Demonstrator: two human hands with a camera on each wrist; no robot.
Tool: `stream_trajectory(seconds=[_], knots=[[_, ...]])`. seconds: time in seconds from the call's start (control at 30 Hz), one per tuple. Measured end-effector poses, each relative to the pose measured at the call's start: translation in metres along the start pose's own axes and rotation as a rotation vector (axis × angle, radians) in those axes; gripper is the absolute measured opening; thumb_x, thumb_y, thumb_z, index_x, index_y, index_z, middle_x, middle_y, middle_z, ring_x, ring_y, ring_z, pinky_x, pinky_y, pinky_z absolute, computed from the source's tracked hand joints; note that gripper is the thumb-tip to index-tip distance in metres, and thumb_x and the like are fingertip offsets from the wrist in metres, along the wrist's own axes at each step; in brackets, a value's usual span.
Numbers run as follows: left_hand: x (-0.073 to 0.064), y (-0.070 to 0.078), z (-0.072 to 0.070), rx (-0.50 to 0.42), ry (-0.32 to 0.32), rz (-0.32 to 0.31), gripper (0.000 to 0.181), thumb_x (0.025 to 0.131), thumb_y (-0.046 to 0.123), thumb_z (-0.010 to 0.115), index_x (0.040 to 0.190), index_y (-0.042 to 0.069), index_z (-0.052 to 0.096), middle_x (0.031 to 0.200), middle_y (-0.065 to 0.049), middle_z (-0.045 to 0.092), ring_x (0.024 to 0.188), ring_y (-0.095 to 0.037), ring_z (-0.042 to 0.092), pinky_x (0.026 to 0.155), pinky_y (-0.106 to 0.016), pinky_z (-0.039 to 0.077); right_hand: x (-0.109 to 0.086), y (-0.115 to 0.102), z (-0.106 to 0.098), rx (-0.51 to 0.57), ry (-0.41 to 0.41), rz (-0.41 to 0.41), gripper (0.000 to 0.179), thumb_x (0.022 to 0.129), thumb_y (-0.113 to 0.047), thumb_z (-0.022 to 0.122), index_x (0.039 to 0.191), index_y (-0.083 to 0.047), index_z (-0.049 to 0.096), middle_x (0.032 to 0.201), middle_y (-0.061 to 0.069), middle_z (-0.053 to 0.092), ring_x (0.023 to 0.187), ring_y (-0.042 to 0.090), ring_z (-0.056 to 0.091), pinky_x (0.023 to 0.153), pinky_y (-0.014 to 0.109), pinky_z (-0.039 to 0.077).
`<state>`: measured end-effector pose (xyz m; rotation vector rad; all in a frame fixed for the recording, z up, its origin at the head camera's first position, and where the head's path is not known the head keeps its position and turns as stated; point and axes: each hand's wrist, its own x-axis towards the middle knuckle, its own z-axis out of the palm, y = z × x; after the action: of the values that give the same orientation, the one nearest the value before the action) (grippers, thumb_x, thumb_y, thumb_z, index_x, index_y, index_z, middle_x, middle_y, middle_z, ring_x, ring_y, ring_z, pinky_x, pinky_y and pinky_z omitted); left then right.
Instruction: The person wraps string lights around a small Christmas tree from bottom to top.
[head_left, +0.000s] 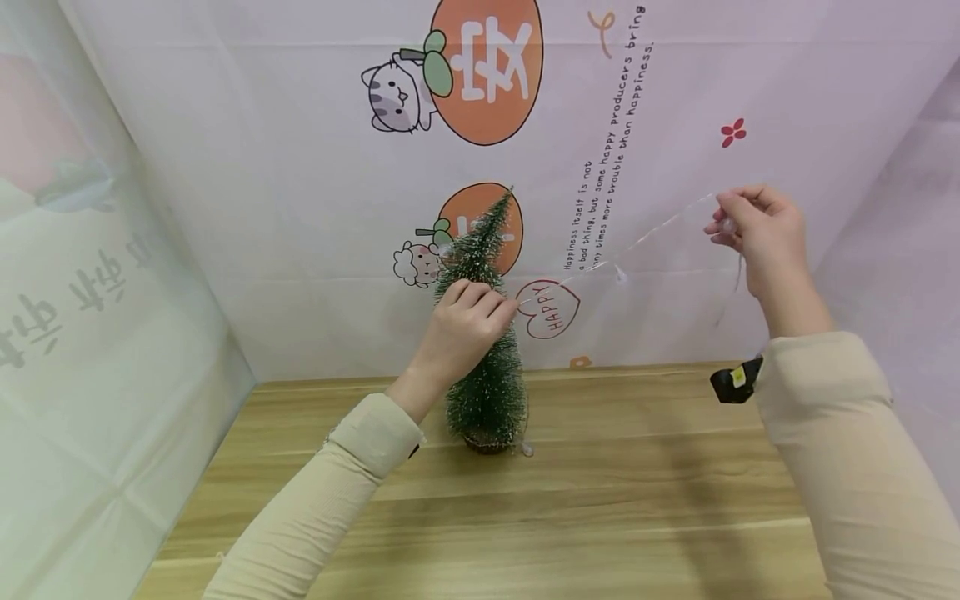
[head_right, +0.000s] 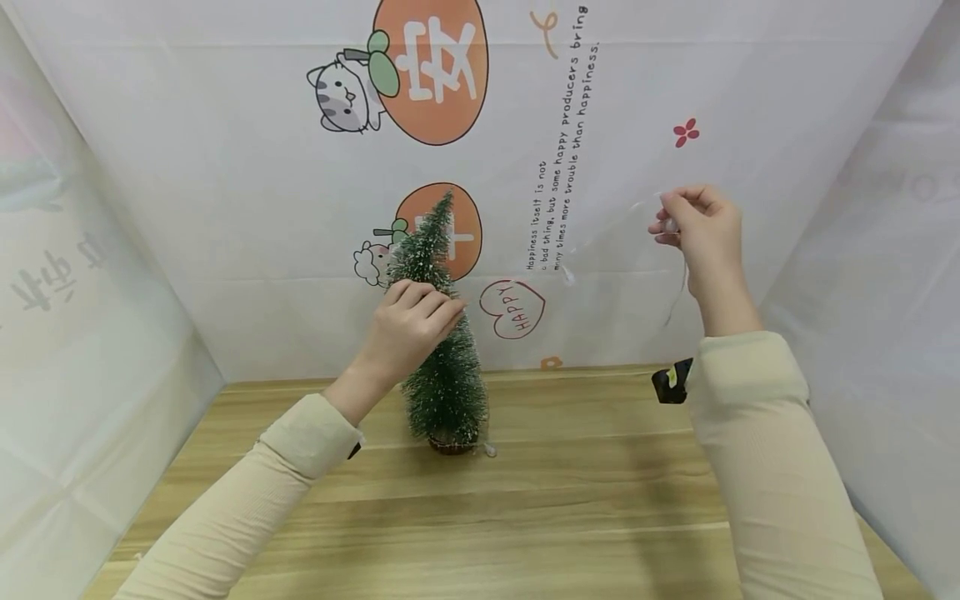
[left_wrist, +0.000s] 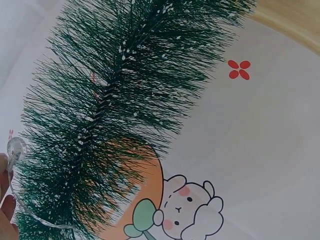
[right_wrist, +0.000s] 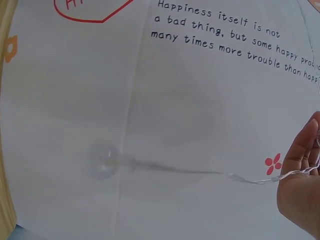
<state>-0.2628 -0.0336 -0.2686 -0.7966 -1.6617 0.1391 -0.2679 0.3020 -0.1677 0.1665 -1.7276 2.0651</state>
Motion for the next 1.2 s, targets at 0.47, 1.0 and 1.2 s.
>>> stream_trajectory(seconds=[0.47, 1.0, 1.2], knots=[[-0.004, -0.001, 0.002, -0.011, 0.012, -0.022, 0.01, 0.088, 0.027, 0.069, 0.092, 0.019, 0.072, 0.091, 0.004, 0.07, 0.09, -0.014, 0.061, 0.086, -0.03, 0.047, 0.013, -0.028, 0.035, -0.039, 0.038, 0.065, 0.01, 0.084, -0.016, 0.072, 0.086, -0.011, 0.063, 0.069, -0.002, 0.061, 0.054, 0.009, 0.059, 0.053, 0.016, 0.051], [-0.016, -0.02, -0.006, -0.057, 0.175, -0.194, 0.027, 0.089, 0.025, 0.065, 0.113, 0.012, 0.064, 0.11, -0.007, 0.062, 0.098, -0.024, 0.056, 0.084, -0.037, 0.045, 0.012, -0.038, 0.077, -0.406, 0.061, 0.057, 0.01, 0.088, -0.026, 0.068, 0.078, -0.022, 0.069, 0.065, -0.015, 0.063, 0.056, 0.007, 0.04, 0.048, 0.018, 0.031], [-0.03, -0.03, -0.008, -0.056, 0.109, -0.299, 0.034, 0.096, 0.031, 0.052, 0.121, 0.009, 0.059, 0.113, -0.01, 0.063, 0.102, -0.025, 0.056, 0.088, -0.038, 0.046, 0.011, -0.04, 0.091, -0.441, 0.064, 0.055, 0.013, 0.086, -0.026, 0.07, 0.073, -0.026, 0.07, 0.078, -0.016, 0.062, 0.066, 0.006, 0.045, 0.058, 0.018, 0.037]])
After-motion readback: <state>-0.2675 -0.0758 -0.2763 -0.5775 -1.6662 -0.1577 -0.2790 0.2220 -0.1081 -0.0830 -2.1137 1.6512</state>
